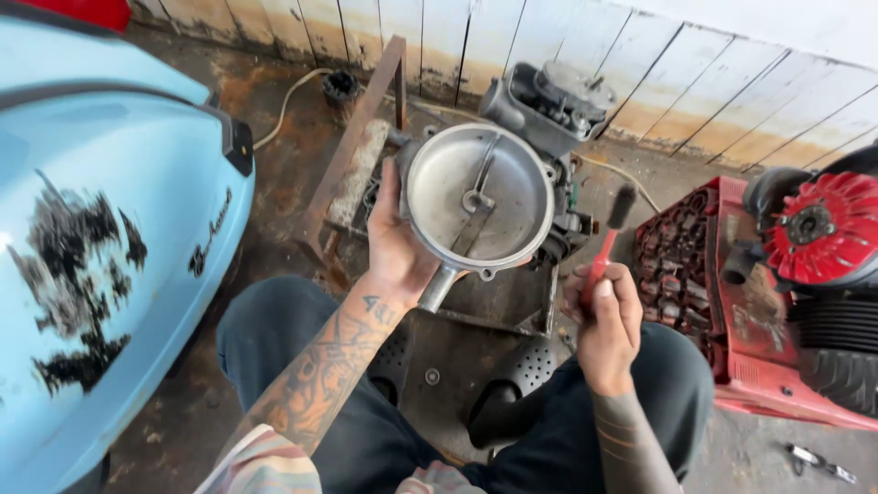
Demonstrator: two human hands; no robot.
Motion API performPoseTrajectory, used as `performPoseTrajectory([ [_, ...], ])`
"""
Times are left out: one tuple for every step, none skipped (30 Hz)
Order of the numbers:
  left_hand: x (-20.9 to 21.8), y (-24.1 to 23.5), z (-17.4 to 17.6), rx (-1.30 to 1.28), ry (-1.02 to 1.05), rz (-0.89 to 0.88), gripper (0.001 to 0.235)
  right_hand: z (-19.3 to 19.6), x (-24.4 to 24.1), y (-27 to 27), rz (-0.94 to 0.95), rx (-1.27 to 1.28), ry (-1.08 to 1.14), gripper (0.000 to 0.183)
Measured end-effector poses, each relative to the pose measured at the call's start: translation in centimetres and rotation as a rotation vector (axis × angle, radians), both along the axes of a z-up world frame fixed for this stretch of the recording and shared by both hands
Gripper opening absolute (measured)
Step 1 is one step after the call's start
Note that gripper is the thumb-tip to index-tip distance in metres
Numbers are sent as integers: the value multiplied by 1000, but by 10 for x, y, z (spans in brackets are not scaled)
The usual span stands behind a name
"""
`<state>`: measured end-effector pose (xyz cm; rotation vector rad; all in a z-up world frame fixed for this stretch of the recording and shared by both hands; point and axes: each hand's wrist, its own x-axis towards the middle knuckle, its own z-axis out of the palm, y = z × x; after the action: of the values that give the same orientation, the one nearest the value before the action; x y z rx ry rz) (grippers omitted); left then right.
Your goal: Cleaning a motorcycle engine component using a toothbrush after working on the main engine block.
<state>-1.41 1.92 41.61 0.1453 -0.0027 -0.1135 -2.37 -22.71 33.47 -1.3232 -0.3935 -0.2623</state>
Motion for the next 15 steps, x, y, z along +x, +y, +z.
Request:
performPoseTrajectory([
  [8, 2, 4, 8, -11, -1, 61, 7, 9, 12, -1, 8, -11, 29],
  [15, 5, 8, -9, -63, -26, 59, 15, 17, 24, -56, 54, -50, 31],
  [25, 9, 12, -29, -118, -49, 57, 23, 29, 37, -107, 97, -91, 34],
  [35, 16, 1, -24, -132, -48, 57, 25, 38, 41, -105, 103, -105, 34],
  [45, 22, -10, -49, -135, -17, 59, 26, 48, 44, -126, 111, -116, 30],
  [57, 29, -22, -75, -139, 13, 61, 27, 58, 47, -147, 119, -127, 28],
  [58, 35, -28, -74, -151, 17, 61, 25, 65, 51, -142, 120, -138, 28],
  [60, 41, -35, -52, -111, 45, 74, 22, 72, 54, -166, 34, -136, 24],
  [59, 44, -43, -34, -64, 75, 88, 18, 78, 56, -188, -57, -128, 21],
  [69, 53, -51, -38, -69, 81, 88, 13, 87, 64, -181, -60, -134, 21],
  [70, 59, -63, -31, -75, 126, 88, 6, 89, 69, -165, -96, -148, 20],
  [71, 64, -74, -23, -79, 170, 88, -1, 90, 74, -149, -132, -163, 20],
  [71, 64, -78, -21, -79, 177, 88, 6, 88, 85, -142, -129, -163, 20],
  [71, 64, -81, 41, -53, 259, 86, 16, 85, 95, -158, -294, -229, 20],
  [74, 63, -82, 106, -37, 337, 83, 26, 84, 105, -178, -453, -302, 20],
])
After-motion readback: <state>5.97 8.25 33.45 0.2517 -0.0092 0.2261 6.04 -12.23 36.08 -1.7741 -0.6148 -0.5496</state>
